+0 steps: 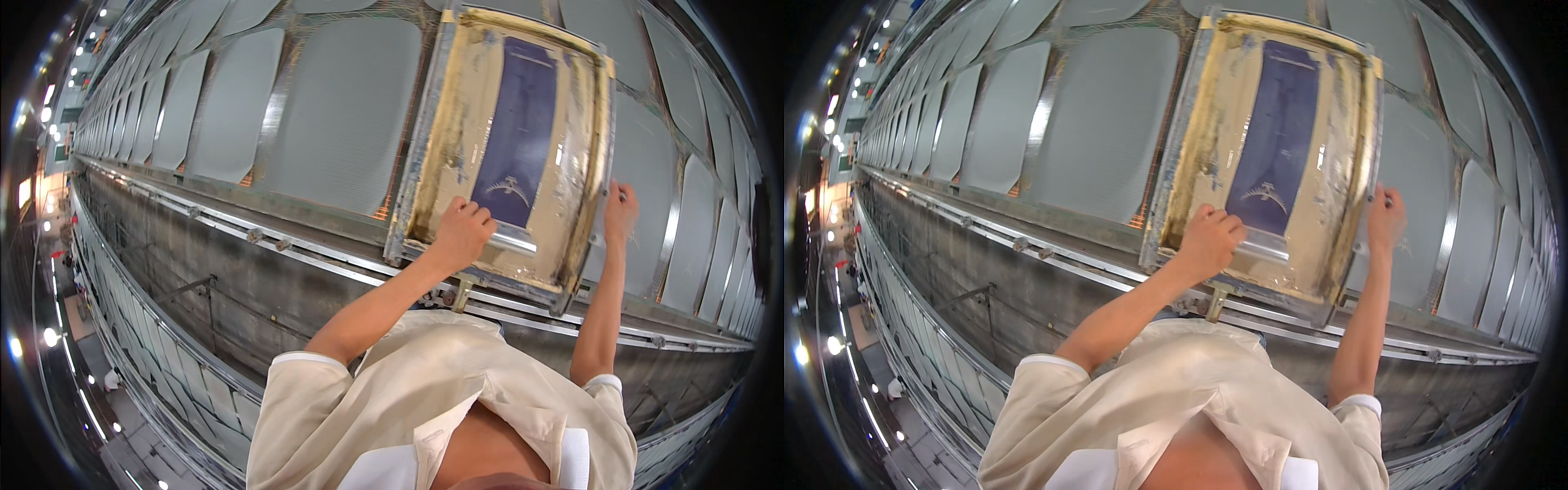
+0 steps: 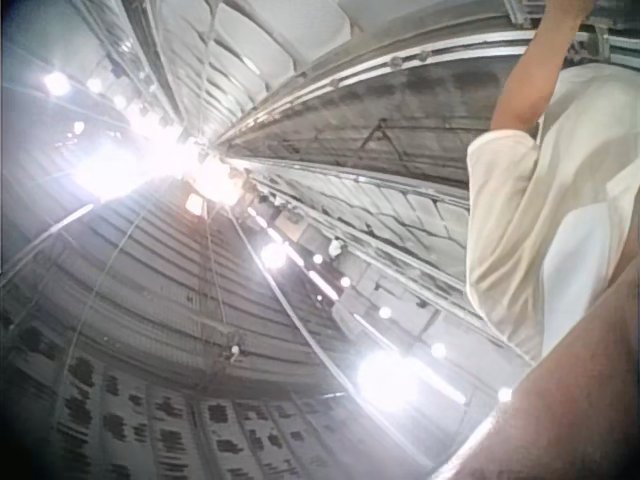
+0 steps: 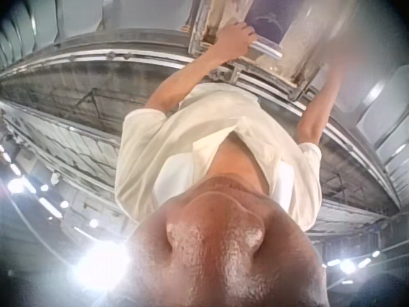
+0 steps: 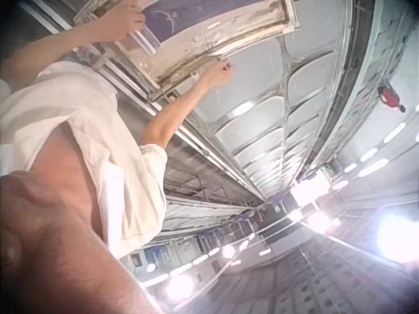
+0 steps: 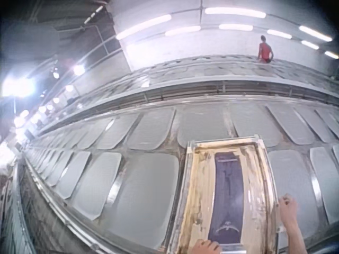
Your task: The person pours a beige paste into a screen printing frame and uses a squeegee to spread the paste evenly across the mesh. They repeatedly pull the squeegee across the screen to coat the stencil area.
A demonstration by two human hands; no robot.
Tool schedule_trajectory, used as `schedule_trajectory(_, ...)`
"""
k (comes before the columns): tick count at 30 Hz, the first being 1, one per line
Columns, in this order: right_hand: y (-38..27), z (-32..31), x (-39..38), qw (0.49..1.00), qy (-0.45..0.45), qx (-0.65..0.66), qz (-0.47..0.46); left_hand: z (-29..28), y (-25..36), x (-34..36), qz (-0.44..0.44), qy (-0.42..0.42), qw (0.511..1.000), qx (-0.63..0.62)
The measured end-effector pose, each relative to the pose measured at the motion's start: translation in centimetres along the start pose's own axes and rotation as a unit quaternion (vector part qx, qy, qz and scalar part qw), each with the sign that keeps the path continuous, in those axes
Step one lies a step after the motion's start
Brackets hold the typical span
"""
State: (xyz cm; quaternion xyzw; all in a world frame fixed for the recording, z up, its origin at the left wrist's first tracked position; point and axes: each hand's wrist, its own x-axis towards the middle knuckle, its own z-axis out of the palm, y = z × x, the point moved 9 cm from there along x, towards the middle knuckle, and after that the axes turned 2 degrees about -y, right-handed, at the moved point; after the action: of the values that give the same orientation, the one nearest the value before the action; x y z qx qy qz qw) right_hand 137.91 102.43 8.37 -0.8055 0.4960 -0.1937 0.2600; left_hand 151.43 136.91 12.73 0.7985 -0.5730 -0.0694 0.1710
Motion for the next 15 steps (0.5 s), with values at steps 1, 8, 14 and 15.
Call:
schedule_trajectory(1, -1.4, -1.6, -0.7, 1.0, -0.014, -0.003, 0.027, -0.5, -0.2, -0.6, -0.002, -0.002, 1.0, -0.012)
schedule_trajectory(8, -13.1, 1.6, -4.7, 0.997, 0.018, 0.077, -0.025, -6.9, -7.9, -5.1, -0.05, 0.05, 0.997, -0.016)
schedule_trajectory(14, -24.8, 15.8, -12.0, 0.984, 0.019, 0.173, -0.049, -13.6, -22.2, -13.7, -0.034, 0.064, 0.997, 0.034)
schedule_trajectory(15, -26.0, 17.1, -12.8, 0.982, 0.014, 0.185, -0.044, -14.9, -23.2, -14.9, -0.028, 0.064, 0.997, 0.038)
